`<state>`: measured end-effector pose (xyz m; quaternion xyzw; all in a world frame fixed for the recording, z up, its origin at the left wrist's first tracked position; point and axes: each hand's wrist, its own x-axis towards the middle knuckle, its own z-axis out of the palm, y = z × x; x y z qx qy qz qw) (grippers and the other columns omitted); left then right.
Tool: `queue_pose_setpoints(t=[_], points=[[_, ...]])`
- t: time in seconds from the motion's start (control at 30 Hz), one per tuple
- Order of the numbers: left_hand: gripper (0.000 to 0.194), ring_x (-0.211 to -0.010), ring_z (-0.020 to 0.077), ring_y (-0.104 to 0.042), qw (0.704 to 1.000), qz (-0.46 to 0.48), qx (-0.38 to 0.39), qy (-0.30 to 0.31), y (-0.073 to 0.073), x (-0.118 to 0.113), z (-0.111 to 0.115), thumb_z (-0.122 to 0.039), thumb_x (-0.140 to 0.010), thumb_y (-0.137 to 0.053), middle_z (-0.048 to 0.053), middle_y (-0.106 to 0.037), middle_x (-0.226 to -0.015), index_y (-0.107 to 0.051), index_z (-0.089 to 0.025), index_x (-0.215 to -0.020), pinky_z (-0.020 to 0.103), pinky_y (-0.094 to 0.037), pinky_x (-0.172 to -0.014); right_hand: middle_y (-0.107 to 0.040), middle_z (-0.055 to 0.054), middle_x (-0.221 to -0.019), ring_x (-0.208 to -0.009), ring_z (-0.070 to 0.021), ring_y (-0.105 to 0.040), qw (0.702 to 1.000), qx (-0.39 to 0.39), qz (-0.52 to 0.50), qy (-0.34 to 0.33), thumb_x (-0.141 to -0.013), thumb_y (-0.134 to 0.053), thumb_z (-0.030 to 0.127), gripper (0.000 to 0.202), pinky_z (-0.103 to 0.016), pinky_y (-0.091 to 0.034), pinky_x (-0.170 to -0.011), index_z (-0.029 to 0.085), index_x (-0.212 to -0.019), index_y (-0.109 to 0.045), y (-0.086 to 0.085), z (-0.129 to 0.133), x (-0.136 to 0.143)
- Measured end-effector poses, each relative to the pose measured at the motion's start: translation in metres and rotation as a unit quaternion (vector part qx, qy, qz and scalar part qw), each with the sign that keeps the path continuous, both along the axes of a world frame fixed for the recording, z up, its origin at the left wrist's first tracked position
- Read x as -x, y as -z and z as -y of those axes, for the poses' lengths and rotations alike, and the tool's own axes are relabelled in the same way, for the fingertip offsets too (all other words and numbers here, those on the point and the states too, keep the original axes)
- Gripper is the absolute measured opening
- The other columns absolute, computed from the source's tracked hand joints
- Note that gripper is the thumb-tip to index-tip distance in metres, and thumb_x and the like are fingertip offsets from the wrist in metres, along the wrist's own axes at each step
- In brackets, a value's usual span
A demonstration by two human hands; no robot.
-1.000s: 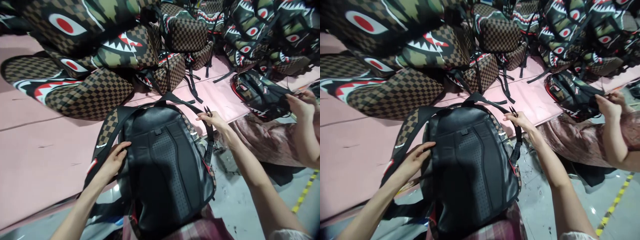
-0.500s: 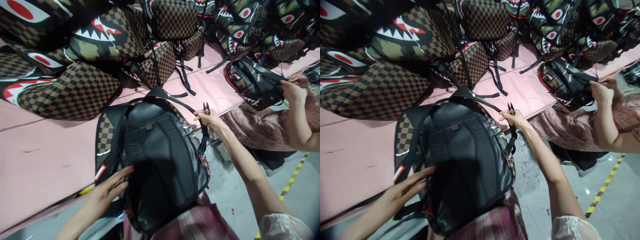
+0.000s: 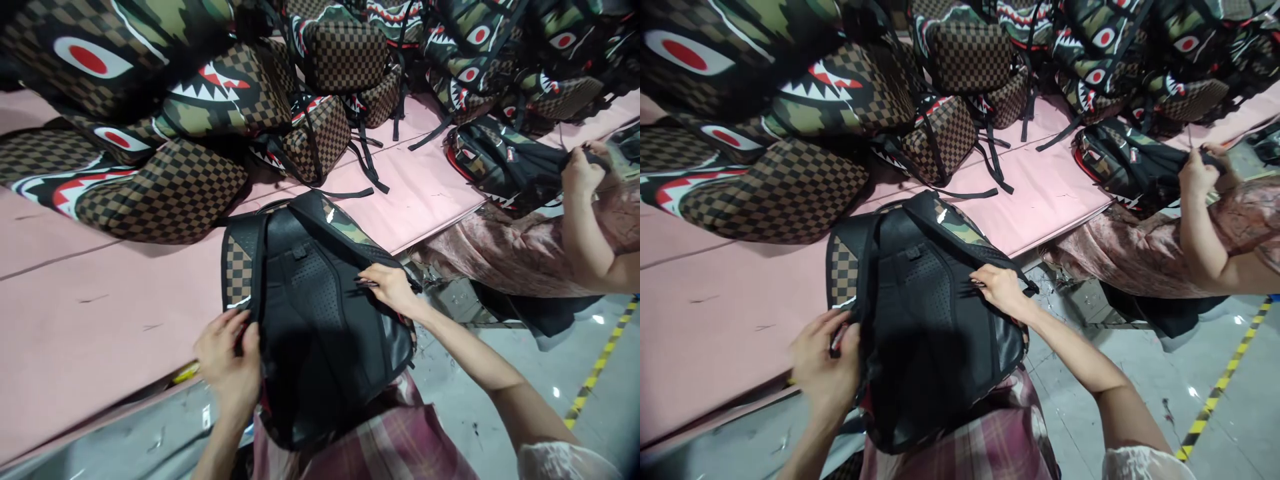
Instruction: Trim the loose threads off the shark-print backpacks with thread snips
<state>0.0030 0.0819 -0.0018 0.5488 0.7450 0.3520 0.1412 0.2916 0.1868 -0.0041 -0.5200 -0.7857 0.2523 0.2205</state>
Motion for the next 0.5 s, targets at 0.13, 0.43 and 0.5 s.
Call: queue_pose_setpoints(t=[0.13, 0.43, 0.5], points=[[0.013, -0.105, 0.0235, -0.053, 0.985, -0.081, -0.105, 0.109, -0.006, -0.038, -0.017, -0.023, -0.081, -0.051, 0.005, -0.064, -0.099, -0.063, -0.023, -0.086, 0.042, -0.036, -0.097, -0.063, -0.011, -0.108, -0.084, -0.0213, -0.062, 0.984, 0.038, 0.171, 0.035, -0.085, -0.038, 0.015, 0.032, -0.03, -0.043, -0.07, 0.02, -0.104, -0.063, 0.011, -0.015, 0.017], [0.016, -0.091, 0.0206, -0.059, 0.964, -0.121, -0.125, 0.201, 0.024, -0.079, -0.068, -0.018, -0.084, -0.051, 0.005, -0.07, -0.092, -0.066, -0.019, -0.09, 0.037, -0.038, -0.085, -0.064, -0.009, -0.086, -0.083, -0.0193, -0.059, 0.986, 0.058, 0.079, 0.131, -0.088, -0.033, 0.023, 0.029, -0.027, -0.04, -0.07, 0.013, -0.092, -0.06, 0.015, -0.055, -0.007], [0.016, -0.09, 0.0207, -0.059, 0.962, -0.12, -0.111, 0.22, 0.025, -0.088, -0.082, -0.018, -0.084, -0.051, 0.004, -0.07, -0.092, -0.066, -0.019, -0.089, 0.037, -0.038, -0.083, -0.061, -0.004, -0.077, -0.074, -0.016, -0.056, 0.99, 0.073, 0.037, 0.115, -0.087, -0.037, 0.027, 0.026, -0.024, -0.039, -0.065, 0.014, -0.084, -0.059, 0.011, -0.056, -0.019]])
